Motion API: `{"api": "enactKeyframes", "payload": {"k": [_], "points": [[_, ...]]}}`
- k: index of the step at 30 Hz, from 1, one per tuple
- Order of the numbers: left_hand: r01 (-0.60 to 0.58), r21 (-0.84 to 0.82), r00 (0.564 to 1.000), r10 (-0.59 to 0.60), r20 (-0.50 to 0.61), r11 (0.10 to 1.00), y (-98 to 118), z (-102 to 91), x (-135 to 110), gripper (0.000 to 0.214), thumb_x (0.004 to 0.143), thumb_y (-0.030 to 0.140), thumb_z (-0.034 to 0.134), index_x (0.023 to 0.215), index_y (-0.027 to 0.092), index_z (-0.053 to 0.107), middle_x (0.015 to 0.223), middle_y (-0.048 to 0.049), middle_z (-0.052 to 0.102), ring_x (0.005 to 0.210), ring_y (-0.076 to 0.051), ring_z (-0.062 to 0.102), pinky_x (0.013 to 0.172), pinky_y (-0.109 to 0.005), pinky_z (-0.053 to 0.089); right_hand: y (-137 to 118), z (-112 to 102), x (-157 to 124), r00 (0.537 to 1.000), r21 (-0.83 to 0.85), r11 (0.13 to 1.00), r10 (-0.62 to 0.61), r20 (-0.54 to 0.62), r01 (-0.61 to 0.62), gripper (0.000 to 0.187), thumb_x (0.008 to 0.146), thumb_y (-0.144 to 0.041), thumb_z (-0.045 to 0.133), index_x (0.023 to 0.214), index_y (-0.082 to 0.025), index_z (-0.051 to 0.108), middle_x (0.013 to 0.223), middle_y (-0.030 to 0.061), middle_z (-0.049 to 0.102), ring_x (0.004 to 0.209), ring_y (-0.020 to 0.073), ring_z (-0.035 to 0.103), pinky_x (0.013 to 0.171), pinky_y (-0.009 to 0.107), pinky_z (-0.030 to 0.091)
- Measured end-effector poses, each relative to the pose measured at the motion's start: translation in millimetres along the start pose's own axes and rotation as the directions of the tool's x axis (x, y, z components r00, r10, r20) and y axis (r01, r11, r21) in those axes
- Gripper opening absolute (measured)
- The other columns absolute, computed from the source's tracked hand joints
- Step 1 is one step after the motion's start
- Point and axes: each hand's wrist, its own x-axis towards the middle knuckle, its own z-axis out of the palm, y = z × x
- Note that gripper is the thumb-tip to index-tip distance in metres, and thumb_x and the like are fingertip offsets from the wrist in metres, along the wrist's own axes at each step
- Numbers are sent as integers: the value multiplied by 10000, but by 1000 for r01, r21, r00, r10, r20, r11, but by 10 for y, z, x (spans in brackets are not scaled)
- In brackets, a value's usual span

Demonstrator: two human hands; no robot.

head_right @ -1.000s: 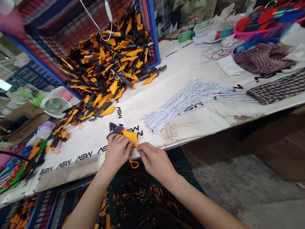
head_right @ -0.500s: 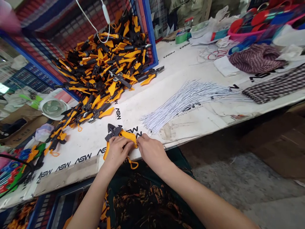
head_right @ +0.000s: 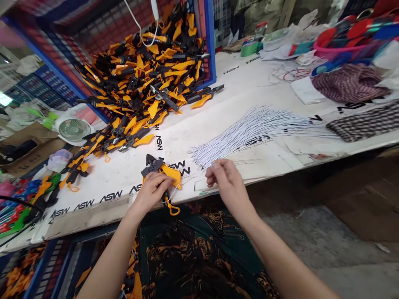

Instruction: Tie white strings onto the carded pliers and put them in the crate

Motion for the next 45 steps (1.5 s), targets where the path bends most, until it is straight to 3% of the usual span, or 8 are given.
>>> {"api": "enactKeyframes", "payload": {"k": [5, 9, 17, 25, 33, 38, 41, 45], "points": [[-199, 262, 959, 242, -145, 944, 201, -44, -241, 343, 974, 245, 507, 1310, 275, 569, 1293, -88, 632, 1157, -218, 567, 1040, -416, 349, -116, 341, -237, 906, -271, 950, -29, 423, 157, 177, 949, -378, 497, 964, -215, 565, 723, 6, 657, 612, 148, 621, 599, 278, 525], [-154, 375, 961, 226, -157, 914, 311, -61, -417, 200, 978, 243, 511, 1093, 272, 672, 956, -24, 738, 916, -192, 613, 1000, -417, 313, -112, 456, -375, 872, -235, 963, -1, 489, 132, 180, 961, -378, 471, 970, -221, 559, 756, 7, 686, 611, 145, 642, 594, 274, 528], [-51, 232, 972, 102, -211, 971, 404, -8, -738, 337, 984, 261, 498, 1316, 218, 539, 1092, -67, 682, 996, -195, 585, 961, -385, 311, -124, 459, -467, 837, -355, 910, 14, 547, 217, 242, 918, -301, 556, 1140, -232, 486, 783, 5, 718, 659, 166, 663, 658, 288, 515], [122, -183, 977, -151, -153, 975, 433, -37, -885, 237, 1000, 292, 421, 871, 195, 594, 893, -41, 612, 898, -188, 535, 893, -370, 338, -199, 424, -512, 741, -376, 841, -43, 670, 389, 138, 950, -291, 527, 901, -228, 640, 783, 10, 699, 678, 153, 628, 635, 266, 464], [177, -984, 830, -538, 150, -2, 610, 251, -936, 419, 753, 523, 754, 703, 144, 582, 693, 19, 521, 550, -58, 317, 557, -227, 281, 12, 514, -672, 873, -218, 972, 33, 486, 85, 193, 881, -393, 640, 898, -201, 661, 769, 27, 682, 675, 160, 621, 609, 264, 498], [95, -845, 822, -520, -231, 526, 577, 287, -968, 247, 881, 406, 653, 812, 172, 697, 721, -5, 619, 639, -107, 523, 632, -250, 410, -28, 532, -717, 840, -203, 979, 87, 536, 28, 197, 872, -398, 654, 901, -208, 699, 827, 34, 694, 745, 168, 618, 696, 291, 499], [-69, -279, 845, -93, -527, 958, 496, 205, -976, 98, 913, 245, 626, 908, 204, 715, 812, -19, 694, 762, -134, 612, 712, -277, 437, -96, 507, -686, 794, -170, 977, 202, 574, -125, 263, 832, -456, 686, 877, -198, 700, 783, 25, 669, 687, 151, 582, 641, 282, 484], [-232, 252, 823, 328, -463, 939, 383, 106, -940, 110, 918, 149, 607, 1002, 187, 667, 845, -24, 719, 736, -129, 617, 711, -294, 421, -101, 492, -645, 693, -89, 908, 373, 617, -409, 391, 778, -556, 716, 853, -172, 700, 740, 18, 636, 564, 99, 483, 513, 241, 401]]}}
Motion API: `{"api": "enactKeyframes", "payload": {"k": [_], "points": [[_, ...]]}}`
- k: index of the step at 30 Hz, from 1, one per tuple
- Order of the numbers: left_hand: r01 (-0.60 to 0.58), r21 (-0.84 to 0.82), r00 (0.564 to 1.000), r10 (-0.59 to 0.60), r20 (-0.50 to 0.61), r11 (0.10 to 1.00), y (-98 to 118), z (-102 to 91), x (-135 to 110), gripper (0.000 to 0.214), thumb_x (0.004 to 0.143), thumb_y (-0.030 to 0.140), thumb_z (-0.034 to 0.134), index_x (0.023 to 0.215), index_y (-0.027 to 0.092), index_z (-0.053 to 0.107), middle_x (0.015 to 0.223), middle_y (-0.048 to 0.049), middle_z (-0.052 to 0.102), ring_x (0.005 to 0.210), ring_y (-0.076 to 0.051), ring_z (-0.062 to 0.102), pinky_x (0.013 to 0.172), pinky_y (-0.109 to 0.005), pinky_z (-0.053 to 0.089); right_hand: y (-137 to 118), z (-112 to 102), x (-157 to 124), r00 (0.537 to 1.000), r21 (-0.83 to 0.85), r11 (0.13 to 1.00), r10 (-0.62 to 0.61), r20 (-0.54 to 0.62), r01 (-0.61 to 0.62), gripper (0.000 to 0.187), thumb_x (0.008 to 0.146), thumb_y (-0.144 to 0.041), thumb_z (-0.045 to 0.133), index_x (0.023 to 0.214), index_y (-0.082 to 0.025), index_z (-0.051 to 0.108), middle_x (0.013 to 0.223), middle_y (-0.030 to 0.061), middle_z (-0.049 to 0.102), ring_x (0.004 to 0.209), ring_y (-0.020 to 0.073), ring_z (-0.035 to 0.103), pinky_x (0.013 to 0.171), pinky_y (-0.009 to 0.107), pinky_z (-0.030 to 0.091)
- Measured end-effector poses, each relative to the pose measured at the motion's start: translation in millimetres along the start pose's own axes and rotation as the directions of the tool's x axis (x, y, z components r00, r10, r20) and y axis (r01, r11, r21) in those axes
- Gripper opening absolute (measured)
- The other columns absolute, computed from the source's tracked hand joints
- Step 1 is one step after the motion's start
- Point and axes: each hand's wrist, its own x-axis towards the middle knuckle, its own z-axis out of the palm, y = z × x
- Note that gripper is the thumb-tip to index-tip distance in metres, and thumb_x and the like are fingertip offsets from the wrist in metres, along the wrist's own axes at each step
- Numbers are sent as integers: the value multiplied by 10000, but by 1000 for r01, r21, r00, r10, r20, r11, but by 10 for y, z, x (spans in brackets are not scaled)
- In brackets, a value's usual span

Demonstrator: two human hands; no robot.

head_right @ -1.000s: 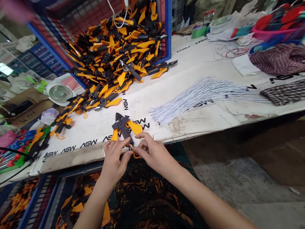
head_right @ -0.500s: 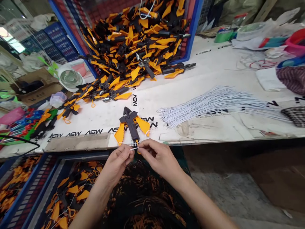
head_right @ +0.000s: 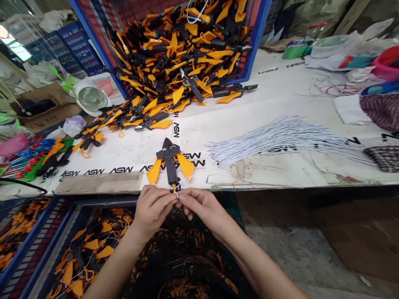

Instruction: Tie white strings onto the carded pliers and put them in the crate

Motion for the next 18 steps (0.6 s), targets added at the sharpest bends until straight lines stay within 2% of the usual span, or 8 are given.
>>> {"api": "enactKeyframes", "payload": {"k": [4, 9, 11, 13, 14, 15, 17, 18], "points": [[-86, 29, 991, 83, 103, 996, -101, 7, 5, 142, 924, 134, 589, 1047, 178, 646, 866, -42, 718, 753, -145, 627, 699, -299, 438, 11, -13, 43, 998, 61, 997, 54, -24, -52, 388, 731, -542, 769, 803, -168, 698, 703, -1, 607, 527, 74, 407, 487, 228, 327], [-100, -26, 995, 100, -22, 995, -142, 54, -18, 180, 877, 113, 658, 1047, 173, 649, 859, -42, 739, 743, -137, 658, 683, -270, 476, 1, 37, 117, 999, 101, 994, 30, -29, -27, 391, 724, -538, 769, 749, -163, 659, 665, -17, 572, 514, 71, 366, 480, 227, 292], [-52, -22, 995, 50, -90, 998, -101, 90, -18, 168, 859, 106, 678, 1011, 177, 660, 839, -35, 741, 737, -134, 668, 695, -264, 485, 24, 98, 136, 999, 123, 992, -11, -49, 17, 395, 745, -545, 743, 779, -165, 640, 662, -22, 556, 513, 75, 373, 481, 227, 303], [102, -58, 983, -110, -146, 993, -22, 138, -10, 91, 867, 125, 668, 932, 189, 671, 805, -21, 733, 728, -134, 667, 711, -264, 483, 69, 169, 142, 989, 87, 990, -101, -110, 111, 374, 811, -547, 676, 824, -180, 605, 628, -39, 511, 509, 89, 392, 488, 231, 334], [232, -123, 956, -249, -155, 965, 26, 162, -1, 41, 881, 153, 652, 881, 190, 668, 780, -14, 721, 718, -133, 660, 706, -261, 480, 95, 200, 139, 973, 21, 984, -169, -158, 175, 343, 859, -532, 625, 847, -191, 589, 617, -43, 496, 516, 101, 414, 499, 238, 357], [380, -224, 901, -414, -128, 897, 74, 184, 10, 73, 899, 194, 629, 833, 188, 657, 749, -8, 703, 703, -132, 649, 691, -255, 477, 119, 222, 134, 944, -84, 965, -260, -204, 247, 304, 906, -502, 571, 865, -201, 579, 624, -35, 503, 538, 117, 452, 522, 248, 387], [637, -471, 715, -696, 63, 611, 151, 213, 38, 212, 932, 301, 573, 767, 176, 617, 687, -1, 648, 650, -127, 612, 639, -241, 468, 147, 231, 119, 851, -357, 852, -476, -223, 383, 224, 970, -401, 481, 895, -218, 585, 717, 14, 583, 657, 158, 557, 619, 281, 454], [708, -559, 619, -760, 196, 433, 172, 217, 51, 259, 938, 350, 551, 755, 172, 599, 668, 2, 622, 619, -121, 587, 612, -235, 459, 147, 218, 113, 804, -482, 765, -565, -183, 428, 205, 982, -346, 454, 903, -224, 598, 792, 44, 625, 733, 176, 596, 675, 296, 472]]}}
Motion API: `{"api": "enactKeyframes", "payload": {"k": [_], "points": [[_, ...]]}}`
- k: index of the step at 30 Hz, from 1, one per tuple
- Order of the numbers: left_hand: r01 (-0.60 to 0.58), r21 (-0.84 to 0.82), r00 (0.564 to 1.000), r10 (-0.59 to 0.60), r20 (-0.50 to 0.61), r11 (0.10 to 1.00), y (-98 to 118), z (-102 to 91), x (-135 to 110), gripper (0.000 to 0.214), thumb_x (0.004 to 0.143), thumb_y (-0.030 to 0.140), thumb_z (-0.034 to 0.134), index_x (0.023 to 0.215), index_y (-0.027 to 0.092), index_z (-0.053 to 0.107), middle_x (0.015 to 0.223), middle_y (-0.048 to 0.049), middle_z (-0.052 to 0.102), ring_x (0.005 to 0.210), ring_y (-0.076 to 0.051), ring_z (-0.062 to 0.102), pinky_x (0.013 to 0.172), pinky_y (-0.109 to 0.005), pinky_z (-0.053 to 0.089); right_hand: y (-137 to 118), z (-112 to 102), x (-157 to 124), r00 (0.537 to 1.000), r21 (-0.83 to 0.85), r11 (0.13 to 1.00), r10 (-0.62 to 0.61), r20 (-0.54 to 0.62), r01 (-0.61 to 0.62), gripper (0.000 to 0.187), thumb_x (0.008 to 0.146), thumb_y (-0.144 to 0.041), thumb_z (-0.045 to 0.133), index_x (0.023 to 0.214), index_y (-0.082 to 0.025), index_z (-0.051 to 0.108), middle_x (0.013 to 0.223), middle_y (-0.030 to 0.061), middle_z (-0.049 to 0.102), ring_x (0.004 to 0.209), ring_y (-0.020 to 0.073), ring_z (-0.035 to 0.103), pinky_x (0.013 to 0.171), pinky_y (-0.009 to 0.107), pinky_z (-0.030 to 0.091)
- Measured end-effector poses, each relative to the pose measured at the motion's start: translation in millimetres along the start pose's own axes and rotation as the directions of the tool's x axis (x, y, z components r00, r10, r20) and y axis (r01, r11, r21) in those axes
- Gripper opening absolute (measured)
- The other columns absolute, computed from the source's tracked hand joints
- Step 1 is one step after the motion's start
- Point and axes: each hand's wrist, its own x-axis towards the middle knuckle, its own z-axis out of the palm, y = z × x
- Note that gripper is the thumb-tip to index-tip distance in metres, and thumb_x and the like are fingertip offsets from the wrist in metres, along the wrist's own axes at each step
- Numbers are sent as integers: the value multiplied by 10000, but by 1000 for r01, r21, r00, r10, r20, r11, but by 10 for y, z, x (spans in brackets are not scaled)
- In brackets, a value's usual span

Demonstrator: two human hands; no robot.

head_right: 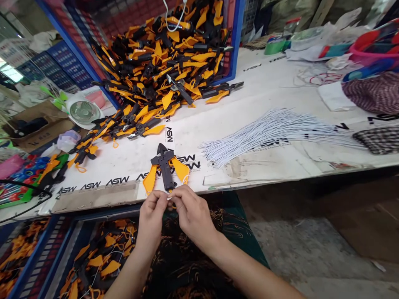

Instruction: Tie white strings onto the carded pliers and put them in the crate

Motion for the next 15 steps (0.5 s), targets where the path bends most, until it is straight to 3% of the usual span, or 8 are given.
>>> {"api": "enactKeyframes", "payload": {"k": [2, 3, 5, 7, 10, 12, 15], "points": [[188, -128, 979, -176, 102, 974, 22, -6, 7, 299, 929, 404, 544, 748, 169, 581, 644, 10, 587, 573, -112, 540, 577, -230, 438, -1, -54, 22, 990, -168, 976, -129, 60, 138, 203, 982, -273, 434, 916, -230, 622, 903, 81, 669, 832, 198, 629, 744, 317, 479], [198, -101, 976, -187, 109, 975, 25, -29, 19, 289, 919, 403, 557, 750, 170, 587, 645, 11, 588, 576, -114, 535, 582, -234, 433, -6, -88, 45, 986, -213, 965, -133, 101, 152, 201, 978, -261, 438, 919, -230, 628, 908, 86, 679, 831, 202, 634, 742, 322, 478], [66, 89, 995, -72, 63, 994, 15, -98, 53, 230, 905, 356, 583, 762, 179, 614, 674, 2, 619, 627, -133, 559, 624, -252, 436, -22, -153, 102, 986, -239, 968, -33, 165, 73, 185, 968, -275, 466, 913, -225, 636, 873, 77, 689, 773, 195, 628, 700, 317, 473], [-176, 296, 984, 160, 78, 939, -12, -172, 94, 176, 908, 297, 580, 779, 192, 637, 718, -9, 656, 693, -153, 590, 684, -277, 442, -39, -204, 162, 961, -166, 980, 145, 235, -107, 180, 945, -316, 508, 888, -217, 647, 821, 54, 691, 682, 172, 605, 632, 296, 467], [-473, 367, 881, 424, 210, 801, -56, -241, 150, 144, 927, 244, 564, 821, 195, 647, 768, -25, 678, 735, -157, 609, 711, -287, 446, -59, -250, 229, 847, 13, 917, 362, 389, -398, 215, 886, -390, 581, 841, -192, 654, 762, 26, 675, 548, 121, 539, 517, 251, 424], [-531, 333, 846, 469, 253, 779, -63, -247, 169, 128, 939, 228, 557, 853, 190, 644, 778, -27, 675, 736, -149, 612, 696, -273, 453, -70, -258, 252, 798, 81, 867, 411, 441, -492, 258, 842, -435, 623, 807, -181, 640, 740, 16, 654, 515, 100, 505, 482, 236, 388], [-484, 303, 873, 428, 234, 821, -29, -221, 156, 125, 952, 221, 540, 883, 188, 638, 792, -22, 671, 747, -142, 617, 694, -259, 464, -64, -237, 252, 806, 129, 849, 425, 411, -513, 298, 806, -475, 638, 746, -187, 594, 672, -11, 594, 498, 90, 462, 471, 231, 352]]}}
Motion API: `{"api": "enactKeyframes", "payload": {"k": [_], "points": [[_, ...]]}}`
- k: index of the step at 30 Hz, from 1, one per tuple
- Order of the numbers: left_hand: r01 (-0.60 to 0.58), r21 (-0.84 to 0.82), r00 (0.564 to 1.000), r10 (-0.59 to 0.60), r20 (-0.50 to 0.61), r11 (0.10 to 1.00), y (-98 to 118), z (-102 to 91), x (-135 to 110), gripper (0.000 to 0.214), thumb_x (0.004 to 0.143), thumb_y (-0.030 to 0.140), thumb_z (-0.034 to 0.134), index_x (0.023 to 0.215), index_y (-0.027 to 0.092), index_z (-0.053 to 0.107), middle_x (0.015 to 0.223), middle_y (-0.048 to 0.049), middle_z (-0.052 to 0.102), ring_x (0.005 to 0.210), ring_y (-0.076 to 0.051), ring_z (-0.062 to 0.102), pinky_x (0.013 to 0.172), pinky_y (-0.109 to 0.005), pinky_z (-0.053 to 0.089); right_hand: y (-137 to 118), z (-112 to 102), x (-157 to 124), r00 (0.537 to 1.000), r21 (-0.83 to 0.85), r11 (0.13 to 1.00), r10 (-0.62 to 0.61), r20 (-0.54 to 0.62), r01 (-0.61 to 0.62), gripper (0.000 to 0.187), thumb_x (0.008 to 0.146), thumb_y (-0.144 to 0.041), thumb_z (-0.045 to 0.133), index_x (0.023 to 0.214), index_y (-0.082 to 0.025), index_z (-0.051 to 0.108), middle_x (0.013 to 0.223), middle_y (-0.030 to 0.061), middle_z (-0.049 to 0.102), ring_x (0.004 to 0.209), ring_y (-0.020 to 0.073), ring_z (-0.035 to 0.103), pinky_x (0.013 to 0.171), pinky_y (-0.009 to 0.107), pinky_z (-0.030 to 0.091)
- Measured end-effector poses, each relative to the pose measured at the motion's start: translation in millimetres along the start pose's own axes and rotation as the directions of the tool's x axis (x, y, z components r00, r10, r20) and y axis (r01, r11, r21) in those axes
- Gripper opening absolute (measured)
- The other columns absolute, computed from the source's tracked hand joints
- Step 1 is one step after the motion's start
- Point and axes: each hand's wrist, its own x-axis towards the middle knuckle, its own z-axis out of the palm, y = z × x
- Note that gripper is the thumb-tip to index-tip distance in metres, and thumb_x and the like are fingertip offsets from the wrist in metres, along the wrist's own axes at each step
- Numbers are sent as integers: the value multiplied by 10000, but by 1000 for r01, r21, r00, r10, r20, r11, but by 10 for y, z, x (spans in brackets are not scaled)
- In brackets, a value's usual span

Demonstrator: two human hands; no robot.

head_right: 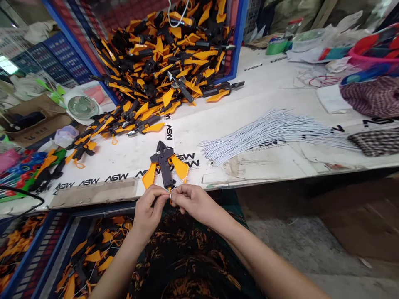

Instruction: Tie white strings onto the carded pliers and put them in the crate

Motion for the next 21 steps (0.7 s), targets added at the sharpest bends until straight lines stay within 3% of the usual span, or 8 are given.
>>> {"api": "enactKeyframes", "payload": {"k": [4, 9, 13, 16, 21], "points": [[125, 3, 992, -125, -32, 992, 89, 17, -16, 120, 943, 224, 538, 905, 191, 647, 831, -25, 688, 791, -150, 634, 730, -268, 475, 78, 48, 11, 990, -42, 996, -78, -113, 74, 276, 809, -466, 597, 761, -197, 558, 642, -35, 538, 504, 96, 446, 507, 244, 371], [144, 129, 988, -134, -79, 981, 133, 67, -37, 117, 871, 209, 574, 792, 203, 660, 754, -18, 707, 728, -170, 619, 738, -317, 445, 117, 103, -33, 953, -333, 930, -231, -199, 156, 159, 844, -350, 548, 787, -205, 583, 658, -11, 574, 590, 136, 504, 550, 253, 386], [378, 65, 922, -369, -117, 924, 174, 131, -27, 93, 798, 229, 588, 733, 203, 651, 673, 2, 666, 670, -167, 579, 677, -297, 430, 113, 99, -82, 913, -465, 850, -365, -183, 247, 109, 871, -306, 533, 816, -219, 568, 673, -9, 585, 586, 141, 511, 572, 261, 395], [468, -60, 878, -471, -82, 882, 224, 160, -14, 84, 774, 241, 596, 731, 198, 654, 646, 18, 637, 633, -144, 548, 640, -265, 417, 138, 61, -103, 902, -442, 840, -409, -136, 315, 103, 890, -303, 531, 831, -222, 556, 685, -11, 568, 588, 136, 493, 577, 258, 396], [484, -213, 872, -487, 45, 849, 250, 138, 10, 152, 853, 279, 567, 762, 178, 636, 663, 23, 623, 618, -121, 544, 609, -228, 428, 181, 15, -106, 925, -201, 920, -364, -112, 337, 224, 935, -420, 508, 846, -216, 527, 697, -20, 501, 611, 130, 457, 575, 250, 395]]}}
